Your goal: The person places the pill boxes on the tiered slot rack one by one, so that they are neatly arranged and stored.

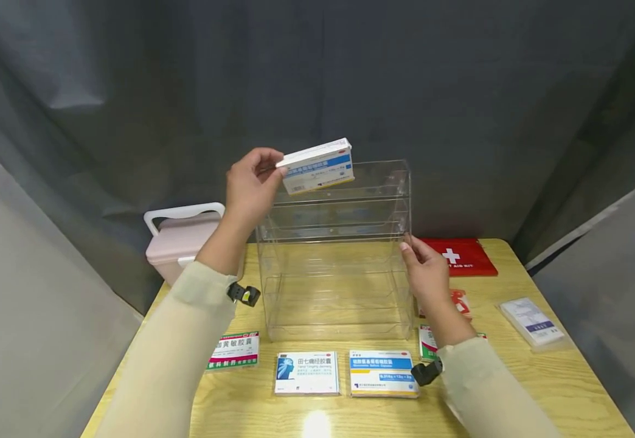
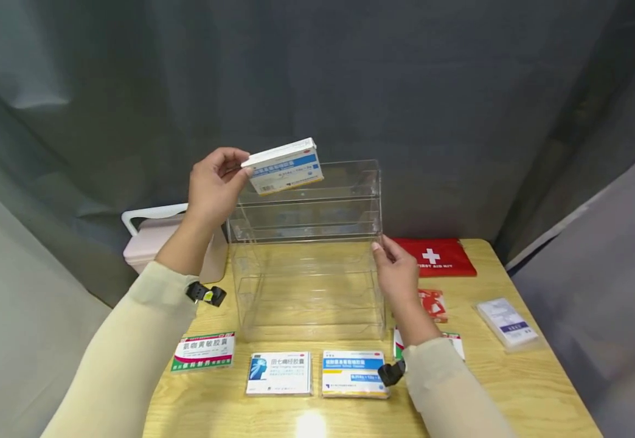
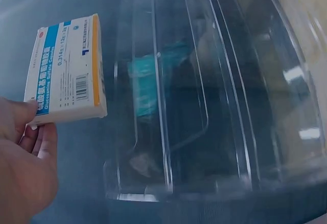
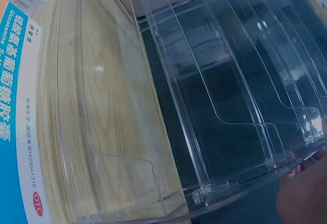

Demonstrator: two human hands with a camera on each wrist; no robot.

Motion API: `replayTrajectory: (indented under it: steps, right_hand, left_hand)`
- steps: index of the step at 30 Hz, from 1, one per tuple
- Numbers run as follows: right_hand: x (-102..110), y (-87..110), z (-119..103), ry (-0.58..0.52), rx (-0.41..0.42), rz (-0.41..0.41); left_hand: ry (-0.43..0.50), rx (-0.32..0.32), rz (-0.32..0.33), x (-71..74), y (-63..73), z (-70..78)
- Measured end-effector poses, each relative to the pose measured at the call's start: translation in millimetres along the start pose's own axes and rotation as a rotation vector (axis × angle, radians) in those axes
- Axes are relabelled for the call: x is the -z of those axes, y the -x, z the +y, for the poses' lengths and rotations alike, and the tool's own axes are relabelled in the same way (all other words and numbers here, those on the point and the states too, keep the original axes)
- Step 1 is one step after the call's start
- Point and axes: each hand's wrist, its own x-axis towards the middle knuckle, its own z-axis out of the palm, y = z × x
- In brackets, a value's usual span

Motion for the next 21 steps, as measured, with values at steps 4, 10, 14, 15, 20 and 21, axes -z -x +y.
replayTrajectory:
  steps: [4, 10, 14, 15, 20, 21]
  right_hand:
    - [-3.1, 4.7, -1.5, -0.013, -0.007, -0.005]
    - [-8.9, 8.7, -4.7, -0.021, -0.002, -0.013]
    - [-11.7, 10.1, -6.1, -0.022, -0.008, -0.008]
    - [-12.7, 10.2, -6.6, -0.022, -0.010, -0.010]
    - [-17.8, 9.6, -7.8, -0.020, -0.018, -0.029]
    - [-18.8, 9.4, -7.7, -0.018, -0.018, -0.030]
  left_hand:
    - [-0.047, -0.037, -0.018, -19.2, -18.4, 3.8]
    - [-0.103, -0.053, -0.047, -37.9, -34.4, 8.9]
    - [-0.115, -0.037, -0.077, -48.6, -36.5, 7.8]
    - [-0.113, -0.026, -0.083, -50.6, -36.1, 6.9]
    - [-0.112, -0.008, -0.089, -58.8, -35.0, -2.0]
    - [-0.112, -0.008, -0.091, -60.4, -34.5, -4.1]
